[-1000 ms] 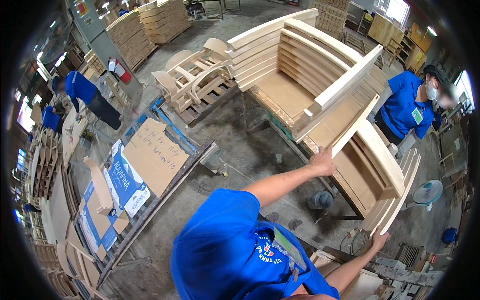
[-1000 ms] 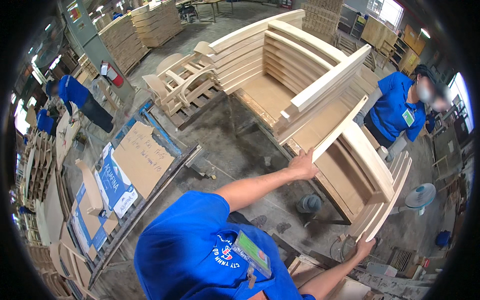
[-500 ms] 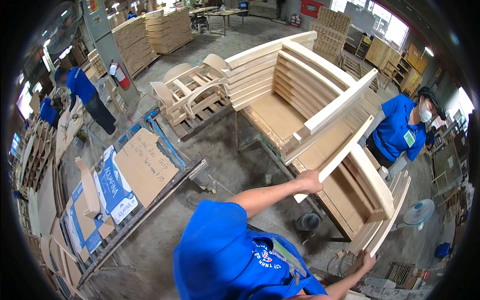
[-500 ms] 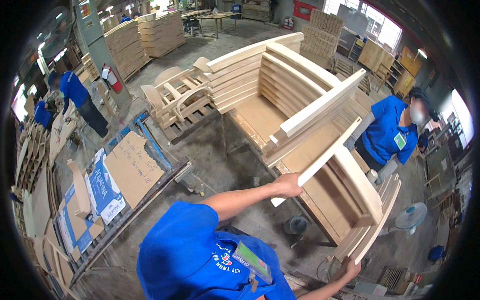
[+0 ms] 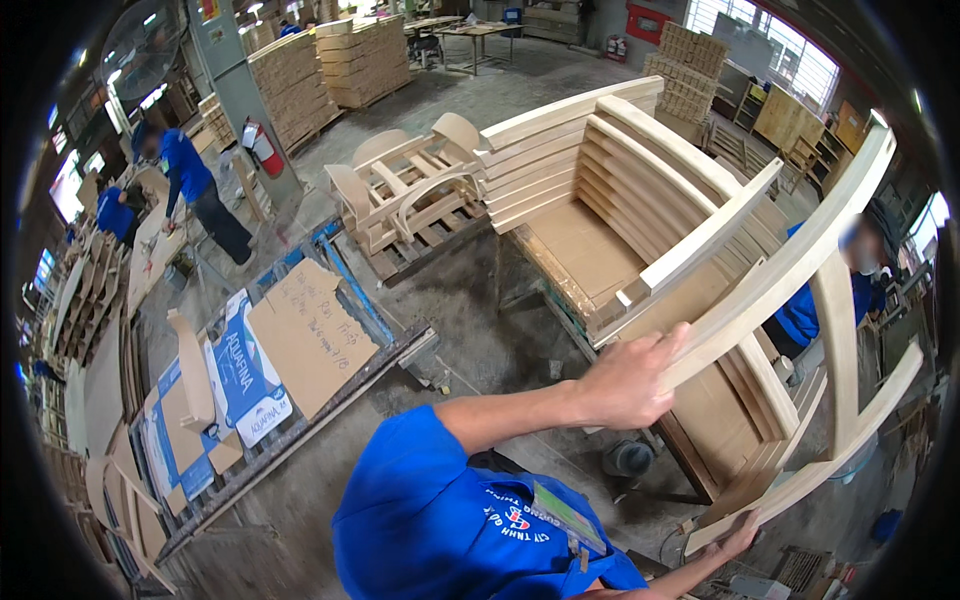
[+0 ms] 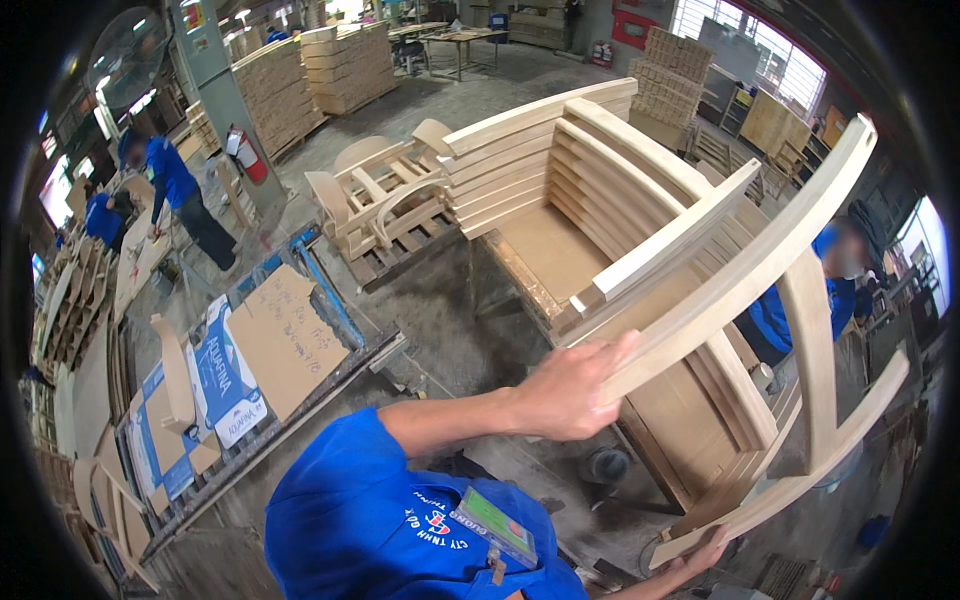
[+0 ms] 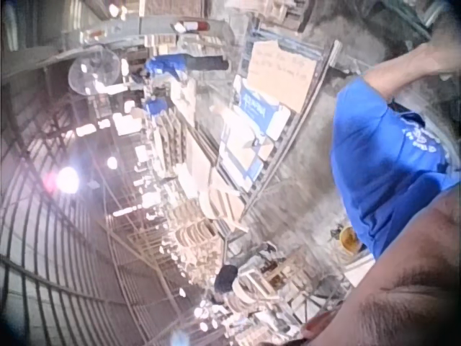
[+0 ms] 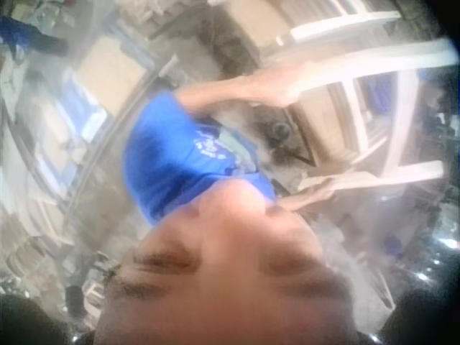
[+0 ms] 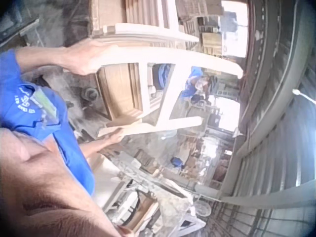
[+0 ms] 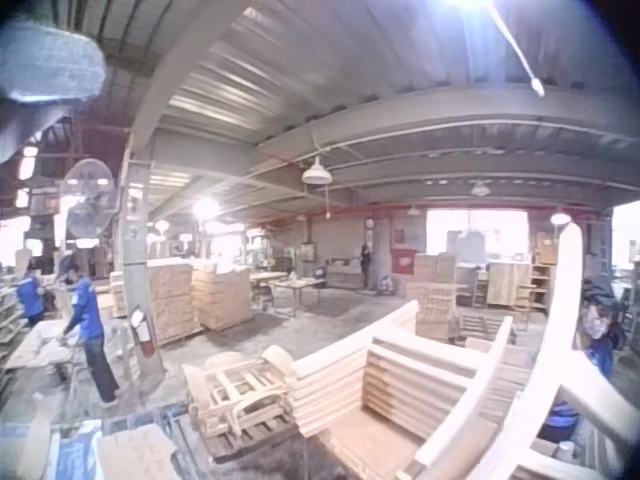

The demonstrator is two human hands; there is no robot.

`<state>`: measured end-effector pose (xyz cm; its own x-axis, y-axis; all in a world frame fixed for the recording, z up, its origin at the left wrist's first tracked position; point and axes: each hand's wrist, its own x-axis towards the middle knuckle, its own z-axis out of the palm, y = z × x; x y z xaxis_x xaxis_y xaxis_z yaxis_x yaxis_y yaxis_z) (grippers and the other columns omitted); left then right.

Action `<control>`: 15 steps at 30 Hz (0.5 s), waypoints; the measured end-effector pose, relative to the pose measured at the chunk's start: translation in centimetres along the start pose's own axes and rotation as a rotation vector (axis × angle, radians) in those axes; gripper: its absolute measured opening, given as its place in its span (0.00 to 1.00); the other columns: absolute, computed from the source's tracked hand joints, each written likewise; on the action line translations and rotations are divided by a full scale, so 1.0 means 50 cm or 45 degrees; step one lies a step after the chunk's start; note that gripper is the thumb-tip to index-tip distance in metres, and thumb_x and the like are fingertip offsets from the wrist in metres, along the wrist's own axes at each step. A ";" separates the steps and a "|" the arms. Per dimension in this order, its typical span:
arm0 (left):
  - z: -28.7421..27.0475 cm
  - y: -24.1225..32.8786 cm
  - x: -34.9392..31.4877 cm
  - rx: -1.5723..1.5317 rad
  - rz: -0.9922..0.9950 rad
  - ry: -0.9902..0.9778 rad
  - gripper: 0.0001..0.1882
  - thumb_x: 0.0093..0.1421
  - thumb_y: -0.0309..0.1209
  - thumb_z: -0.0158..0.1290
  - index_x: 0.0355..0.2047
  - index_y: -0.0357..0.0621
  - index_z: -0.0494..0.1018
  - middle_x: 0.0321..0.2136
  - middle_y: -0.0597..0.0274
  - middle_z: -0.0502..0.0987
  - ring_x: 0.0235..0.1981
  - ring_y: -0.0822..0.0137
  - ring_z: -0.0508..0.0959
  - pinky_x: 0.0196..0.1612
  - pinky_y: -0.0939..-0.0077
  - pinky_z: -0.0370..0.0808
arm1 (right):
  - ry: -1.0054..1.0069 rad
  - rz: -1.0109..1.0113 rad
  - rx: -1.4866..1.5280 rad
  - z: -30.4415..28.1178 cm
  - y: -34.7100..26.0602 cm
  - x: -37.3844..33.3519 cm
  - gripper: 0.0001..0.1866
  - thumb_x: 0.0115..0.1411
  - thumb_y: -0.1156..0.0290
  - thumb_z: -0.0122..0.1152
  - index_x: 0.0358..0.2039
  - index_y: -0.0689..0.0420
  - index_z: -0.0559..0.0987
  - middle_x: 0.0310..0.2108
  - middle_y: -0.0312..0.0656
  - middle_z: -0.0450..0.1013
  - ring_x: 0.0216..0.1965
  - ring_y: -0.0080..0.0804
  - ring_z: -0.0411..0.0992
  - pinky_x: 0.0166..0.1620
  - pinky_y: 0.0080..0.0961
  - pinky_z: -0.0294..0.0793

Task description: The person repeatedly picks up unfinished wooden chairs, places them on a sanding machine, and rubs the seat and backrest against the sanding pad. After sanding, the person removes the chair and places it on a nearby stack before repeating the process with another chair.

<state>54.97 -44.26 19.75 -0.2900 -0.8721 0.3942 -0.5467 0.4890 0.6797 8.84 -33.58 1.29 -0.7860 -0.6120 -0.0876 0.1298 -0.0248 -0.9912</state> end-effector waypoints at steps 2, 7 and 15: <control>-0.029 -0.038 -0.030 0.006 0.152 0.162 0.42 0.54 0.31 0.60 0.67 0.24 0.58 0.50 0.28 0.75 0.46 0.38 0.82 0.50 0.53 0.81 | -0.074 0.036 0.173 0.018 -0.026 -0.025 0.23 0.68 0.53 0.65 0.49 0.63 0.78 0.39 0.43 0.74 0.42 0.31 0.73 0.43 0.31 0.75; -0.115 -0.147 -0.082 -0.106 0.218 0.251 0.40 0.52 0.27 0.64 0.65 0.33 0.63 0.52 0.37 0.78 0.50 0.44 0.82 0.53 0.59 0.80 | -0.195 -0.196 0.181 0.037 -0.113 -0.093 0.20 0.66 0.51 0.67 0.37 0.56 0.76 0.27 0.35 0.69 0.31 0.27 0.72 0.35 0.26 0.73; -0.172 -0.276 -0.116 -0.334 -0.135 0.074 0.29 0.55 0.33 0.63 0.56 0.36 0.70 0.41 0.41 0.82 0.43 0.47 0.84 0.46 0.59 0.80 | 0.111 -0.223 -0.045 0.036 -0.016 -0.419 0.18 0.66 0.54 0.69 0.37 0.57 0.75 0.28 0.35 0.71 0.27 0.25 0.71 0.31 0.26 0.73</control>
<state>70.93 -45.81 13.42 -0.1924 -0.9199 0.3417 -0.3474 0.3895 0.8530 26.30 -22.16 4.08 -0.8444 -0.5297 0.0799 -0.0335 -0.0966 -0.9948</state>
